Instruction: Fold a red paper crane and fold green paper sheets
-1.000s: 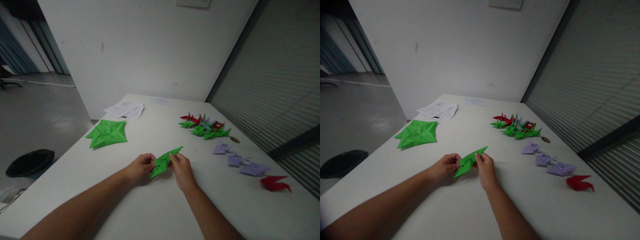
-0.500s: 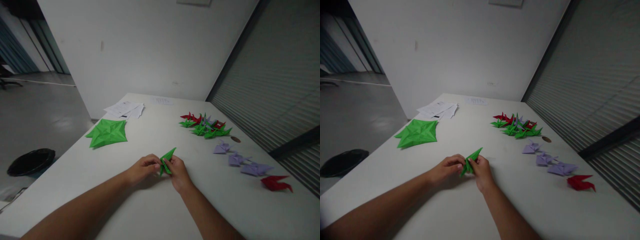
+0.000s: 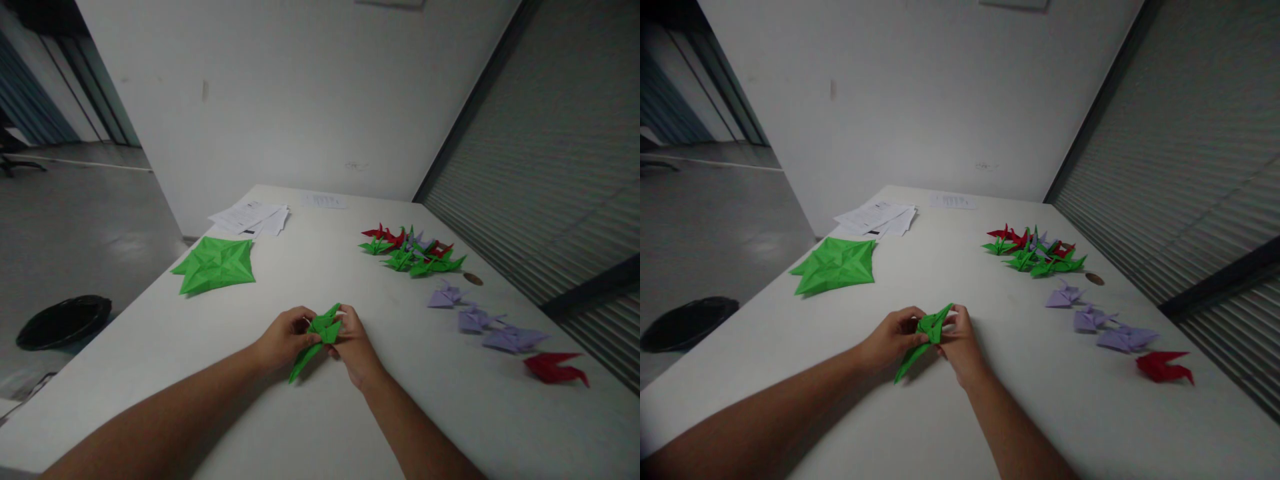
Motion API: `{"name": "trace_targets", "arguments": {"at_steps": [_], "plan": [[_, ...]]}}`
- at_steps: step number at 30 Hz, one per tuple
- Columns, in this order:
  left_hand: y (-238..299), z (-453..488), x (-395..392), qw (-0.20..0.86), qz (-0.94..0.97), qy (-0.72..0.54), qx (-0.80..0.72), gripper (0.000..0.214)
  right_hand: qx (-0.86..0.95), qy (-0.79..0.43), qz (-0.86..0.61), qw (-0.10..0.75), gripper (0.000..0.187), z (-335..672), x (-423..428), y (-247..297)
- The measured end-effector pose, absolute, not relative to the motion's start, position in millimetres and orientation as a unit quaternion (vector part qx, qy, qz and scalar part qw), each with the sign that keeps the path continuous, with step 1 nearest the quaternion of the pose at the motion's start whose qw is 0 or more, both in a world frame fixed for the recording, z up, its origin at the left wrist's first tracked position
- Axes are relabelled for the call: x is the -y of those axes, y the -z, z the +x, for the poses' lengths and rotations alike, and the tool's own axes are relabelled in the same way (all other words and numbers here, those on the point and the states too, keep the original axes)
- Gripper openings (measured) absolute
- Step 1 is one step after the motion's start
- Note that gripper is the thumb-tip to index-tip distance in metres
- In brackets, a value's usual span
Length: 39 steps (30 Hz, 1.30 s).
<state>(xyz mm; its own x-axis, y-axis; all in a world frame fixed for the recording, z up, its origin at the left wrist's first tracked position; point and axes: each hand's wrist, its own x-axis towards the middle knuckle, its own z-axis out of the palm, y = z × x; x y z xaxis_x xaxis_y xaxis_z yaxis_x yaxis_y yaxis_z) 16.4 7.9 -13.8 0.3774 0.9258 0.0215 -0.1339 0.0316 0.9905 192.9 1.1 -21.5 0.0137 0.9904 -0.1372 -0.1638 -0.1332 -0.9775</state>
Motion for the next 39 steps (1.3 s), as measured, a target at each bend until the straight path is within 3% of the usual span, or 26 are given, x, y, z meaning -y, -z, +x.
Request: {"name": "trace_targets", "arguments": {"at_steps": [4, 8, 13, 17, 21, 33, 39], "plan": [[15.3, 14.8, -14.2, 0.595, 0.535, -0.455, -0.39, 0.04, 0.529, -0.371, -0.504, 0.573, 0.036, 204.1, -5.2, 11.7], [13.1, 13.0, -16.9, 0.578, 0.545, -0.452, -0.405, 0.042, 0.651, -0.365, -0.427, 0.51, 0.015, 206.5, -1.9, -1.5], [6.0, 12.3, -14.2, 0.539, 0.587, -0.458, -0.393, 0.036, 0.664, -0.375, -0.429, 0.484, 0.026, 202.4, -0.7, 1.2], [4.4, 13.3, -11.6, 0.608, 0.521, -0.479, -0.358, 0.023, 0.616, -0.439, -0.418, 0.503, 0.023, 199.9, 0.0, 3.4], [3.0, 15.1, -9.5, 0.663, 0.47, -0.465, -0.352, 0.029, 0.569, -0.507, -0.409, 0.502, 0.028, 195.1, 3.2, -0.8], [-3.5, 19.0, -6.5, 0.649, 0.417, -0.489, -0.406, 0.025, 0.468, -0.561, -0.44, 0.522, 0.032, 194.1, 5.7, -4.6], [-0.7, 18.1, -7.2, 0.707, 0.415, -0.452, -0.352, 0.024, 0.484, -0.576, -0.46, 0.471, 0.027, 193.5, 5.2, 1.1]]}}
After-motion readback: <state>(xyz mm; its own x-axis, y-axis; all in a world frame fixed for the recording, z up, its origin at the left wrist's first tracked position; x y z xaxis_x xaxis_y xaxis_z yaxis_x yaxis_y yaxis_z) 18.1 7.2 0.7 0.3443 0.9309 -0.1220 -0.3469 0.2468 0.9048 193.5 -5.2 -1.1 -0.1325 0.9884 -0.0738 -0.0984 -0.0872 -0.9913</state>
